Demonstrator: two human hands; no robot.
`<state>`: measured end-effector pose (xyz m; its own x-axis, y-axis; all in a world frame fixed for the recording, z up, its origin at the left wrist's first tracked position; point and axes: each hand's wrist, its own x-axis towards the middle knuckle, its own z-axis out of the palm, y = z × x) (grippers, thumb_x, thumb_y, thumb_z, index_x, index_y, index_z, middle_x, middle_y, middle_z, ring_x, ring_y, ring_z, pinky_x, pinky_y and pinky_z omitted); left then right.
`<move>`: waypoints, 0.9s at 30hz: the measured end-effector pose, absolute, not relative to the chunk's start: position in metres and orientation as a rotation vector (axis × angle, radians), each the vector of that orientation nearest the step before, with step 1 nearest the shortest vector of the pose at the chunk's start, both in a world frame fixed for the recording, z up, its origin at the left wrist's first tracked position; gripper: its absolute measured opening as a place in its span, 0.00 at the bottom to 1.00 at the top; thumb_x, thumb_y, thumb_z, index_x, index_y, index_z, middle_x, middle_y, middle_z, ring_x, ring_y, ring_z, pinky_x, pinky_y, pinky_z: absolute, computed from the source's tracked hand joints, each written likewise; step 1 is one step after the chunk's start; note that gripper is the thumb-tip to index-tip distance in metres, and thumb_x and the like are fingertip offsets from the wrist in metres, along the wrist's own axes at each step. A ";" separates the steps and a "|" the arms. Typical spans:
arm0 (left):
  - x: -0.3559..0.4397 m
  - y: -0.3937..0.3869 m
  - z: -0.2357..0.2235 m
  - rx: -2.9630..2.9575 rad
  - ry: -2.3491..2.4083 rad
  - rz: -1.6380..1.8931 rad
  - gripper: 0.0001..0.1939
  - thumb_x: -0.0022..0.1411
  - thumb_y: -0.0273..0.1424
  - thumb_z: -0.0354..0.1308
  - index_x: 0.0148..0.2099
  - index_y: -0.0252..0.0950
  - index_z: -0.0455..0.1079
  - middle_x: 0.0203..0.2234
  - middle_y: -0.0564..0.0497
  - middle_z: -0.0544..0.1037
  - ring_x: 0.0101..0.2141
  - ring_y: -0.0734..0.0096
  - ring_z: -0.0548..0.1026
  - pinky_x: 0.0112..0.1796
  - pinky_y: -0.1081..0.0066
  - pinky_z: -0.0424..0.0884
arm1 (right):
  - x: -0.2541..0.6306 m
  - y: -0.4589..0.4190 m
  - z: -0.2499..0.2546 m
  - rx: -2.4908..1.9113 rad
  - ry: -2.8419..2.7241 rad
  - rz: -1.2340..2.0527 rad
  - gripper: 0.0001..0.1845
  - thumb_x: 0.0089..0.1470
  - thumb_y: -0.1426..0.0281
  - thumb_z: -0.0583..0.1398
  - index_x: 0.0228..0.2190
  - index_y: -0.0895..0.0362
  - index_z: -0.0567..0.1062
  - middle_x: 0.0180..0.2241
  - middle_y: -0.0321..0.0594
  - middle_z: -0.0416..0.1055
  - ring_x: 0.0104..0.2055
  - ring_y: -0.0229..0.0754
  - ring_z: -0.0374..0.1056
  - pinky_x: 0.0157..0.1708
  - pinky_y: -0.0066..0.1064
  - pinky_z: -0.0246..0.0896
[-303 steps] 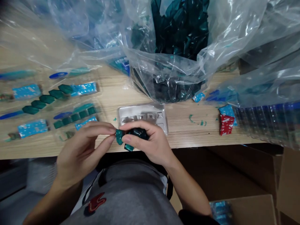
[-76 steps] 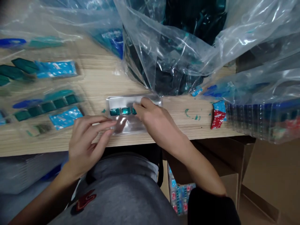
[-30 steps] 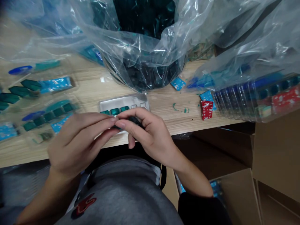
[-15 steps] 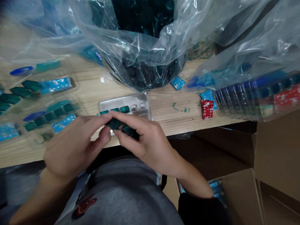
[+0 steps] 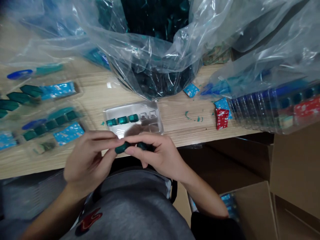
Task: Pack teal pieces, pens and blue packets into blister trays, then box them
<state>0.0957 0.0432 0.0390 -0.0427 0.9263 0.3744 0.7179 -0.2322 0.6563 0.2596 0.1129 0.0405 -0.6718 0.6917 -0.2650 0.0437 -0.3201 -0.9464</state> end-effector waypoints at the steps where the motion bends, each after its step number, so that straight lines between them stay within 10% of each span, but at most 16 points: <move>1: 0.097 0.041 0.035 1.902 1.735 1.160 0.12 0.62 0.18 0.54 0.43 0.39 0.68 0.33 0.53 0.75 0.35 0.76 0.75 0.35 0.76 0.73 | 0.261 0.113 0.038 -0.957 -1.551 1.999 0.10 0.55 0.67 0.63 0.41 0.53 0.80 0.29 0.33 0.74 0.18 0.26 0.61 0.17 0.20 0.59; 10: 0.084 0.034 0.013 1.826 1.834 1.035 0.14 0.62 0.17 0.52 0.45 0.39 0.68 0.41 0.49 0.76 0.44 0.70 0.75 0.44 0.67 0.74 | 0.261 0.167 0.006 -0.867 -2.312 1.038 0.15 0.59 0.74 0.58 0.47 0.54 0.77 0.40 0.44 0.74 0.43 0.41 0.70 0.42 0.33 0.66; 21: 0.078 0.037 0.009 1.826 1.790 0.994 0.11 0.63 0.18 0.52 0.45 0.36 0.67 0.39 0.48 0.77 0.42 0.71 0.76 0.43 0.68 0.74 | 0.255 0.166 0.007 -0.959 -2.674 0.807 0.18 0.61 0.73 0.52 0.49 0.50 0.74 0.39 0.40 0.73 0.33 0.38 0.68 0.28 0.26 0.61; 27: 0.081 0.042 0.018 1.813 1.792 1.042 0.13 0.64 0.19 0.52 0.48 0.38 0.68 0.39 0.49 0.77 0.42 0.71 0.76 0.43 0.69 0.74 | 0.254 0.158 0.014 -0.948 -2.376 1.194 0.26 0.57 0.73 0.59 0.57 0.52 0.67 0.42 0.42 0.71 0.44 0.41 0.68 0.46 0.33 0.67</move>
